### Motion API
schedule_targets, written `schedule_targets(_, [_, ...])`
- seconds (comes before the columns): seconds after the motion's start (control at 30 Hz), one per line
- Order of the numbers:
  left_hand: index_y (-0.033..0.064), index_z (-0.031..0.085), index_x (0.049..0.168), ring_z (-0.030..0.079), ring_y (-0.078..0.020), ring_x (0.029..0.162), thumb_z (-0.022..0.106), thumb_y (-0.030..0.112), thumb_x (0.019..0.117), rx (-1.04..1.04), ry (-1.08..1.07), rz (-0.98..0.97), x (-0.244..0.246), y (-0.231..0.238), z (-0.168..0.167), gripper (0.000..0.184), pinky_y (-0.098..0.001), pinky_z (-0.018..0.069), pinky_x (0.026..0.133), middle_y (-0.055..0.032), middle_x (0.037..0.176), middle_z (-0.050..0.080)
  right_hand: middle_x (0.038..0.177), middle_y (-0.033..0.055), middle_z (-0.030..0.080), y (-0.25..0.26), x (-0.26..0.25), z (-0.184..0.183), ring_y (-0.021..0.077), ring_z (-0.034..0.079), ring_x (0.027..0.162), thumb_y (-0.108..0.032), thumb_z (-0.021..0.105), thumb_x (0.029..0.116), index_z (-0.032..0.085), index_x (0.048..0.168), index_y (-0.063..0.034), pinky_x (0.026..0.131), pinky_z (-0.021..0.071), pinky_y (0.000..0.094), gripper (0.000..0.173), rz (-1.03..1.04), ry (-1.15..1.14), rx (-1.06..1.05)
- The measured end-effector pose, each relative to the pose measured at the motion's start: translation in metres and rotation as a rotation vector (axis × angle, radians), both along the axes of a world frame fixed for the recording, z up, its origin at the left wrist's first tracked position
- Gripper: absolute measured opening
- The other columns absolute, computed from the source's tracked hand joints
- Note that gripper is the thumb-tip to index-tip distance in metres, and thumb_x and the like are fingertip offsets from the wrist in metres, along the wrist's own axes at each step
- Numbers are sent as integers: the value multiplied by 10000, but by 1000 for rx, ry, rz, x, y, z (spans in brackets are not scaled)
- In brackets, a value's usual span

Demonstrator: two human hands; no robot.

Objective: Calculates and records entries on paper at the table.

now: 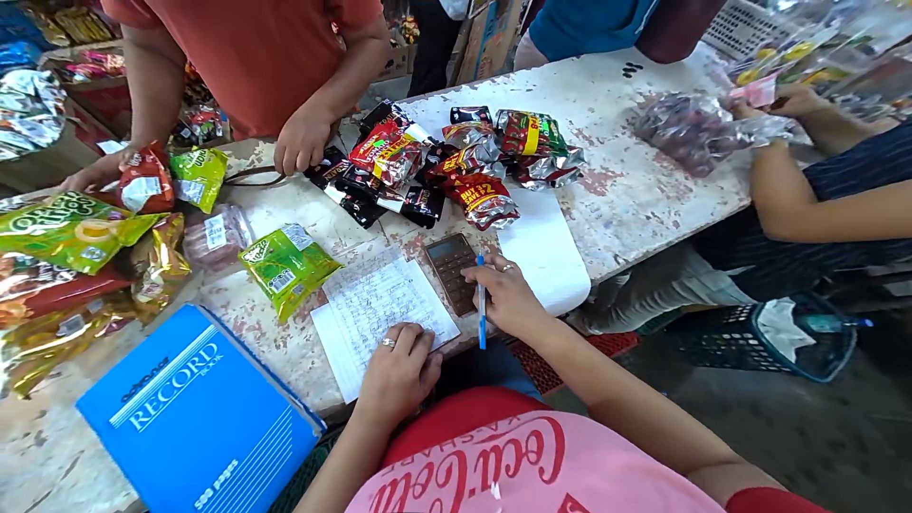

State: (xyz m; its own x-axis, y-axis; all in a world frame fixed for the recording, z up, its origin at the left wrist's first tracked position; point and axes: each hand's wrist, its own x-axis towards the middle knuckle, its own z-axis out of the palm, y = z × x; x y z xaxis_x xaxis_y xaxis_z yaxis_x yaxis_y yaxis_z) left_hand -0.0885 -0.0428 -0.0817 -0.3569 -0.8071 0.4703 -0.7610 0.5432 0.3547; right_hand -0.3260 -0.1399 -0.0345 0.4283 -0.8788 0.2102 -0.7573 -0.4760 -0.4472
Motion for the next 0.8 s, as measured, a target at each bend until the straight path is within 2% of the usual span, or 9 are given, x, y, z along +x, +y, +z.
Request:
schedule_targets(0.1, [116,756,1111,661,-281,1135,538,360,1002,0,10,-5,0,1,-1,344,-373,553,952,-99,1128,716,1010,80,759,21,0,-2,384,656,1120,-52,589,855,722,1036,-80,1000,460,597,226,28,-46,-119])
schedule_targets(0.2, [140,761,1108,660,-285,1137,543,379,996,3,-1,-13,1,1,0,342,-386,554,950,-95,1127,718,995,80,750,30,0,-5,376,655,1105,-61,604,856,715,1056,-87,985,466,583,230,40,-11,-110])
schedule_targets(0.3, [169,771,1099,657,-290,1142,546,397,996,2,-3,-31,0,0,0,337,-401,551,955,-91,1128,719,1048,71,756,23,4,-6,356,656,1114,-76,580,882,713,1096,-88,987,477,559,252,9,-49,-113])
schedule_targets(0.4, [169,773,1098,659,-293,1147,555,383,994,8,12,-52,1,1,-1,322,-414,560,947,-93,1133,721,1083,91,749,13,7,-4,387,632,1171,-41,608,872,706,1119,-77,1018,450,603,268,12,-30,-15])
schedule_targets(0.57, [165,771,1101,654,-286,1155,547,377,998,5,4,-58,3,1,0,325,-397,550,962,-90,1139,718,1009,91,759,13,-14,-5,379,662,1084,-79,580,888,730,1040,-62,954,484,575,215,-92,-67,-128])
schedule_targets(0.67, [173,770,1098,655,-280,1151,544,388,997,-2,0,-54,2,1,-1,328,-396,550,957,-82,1132,719,1033,85,755,17,-27,-6,366,661,1069,-30,595,867,730,1054,-66,947,487,565,234,-128,-38,-59])
schedule_targets(0.8, [181,774,1081,660,-277,1138,547,394,992,-10,-5,-48,1,0,-1,323,-396,552,952,-78,1116,723,1059,68,761,28,-19,-6,338,669,1064,-79,560,893,725,1072,-75,926,509,529,243,-24,-106,-121])
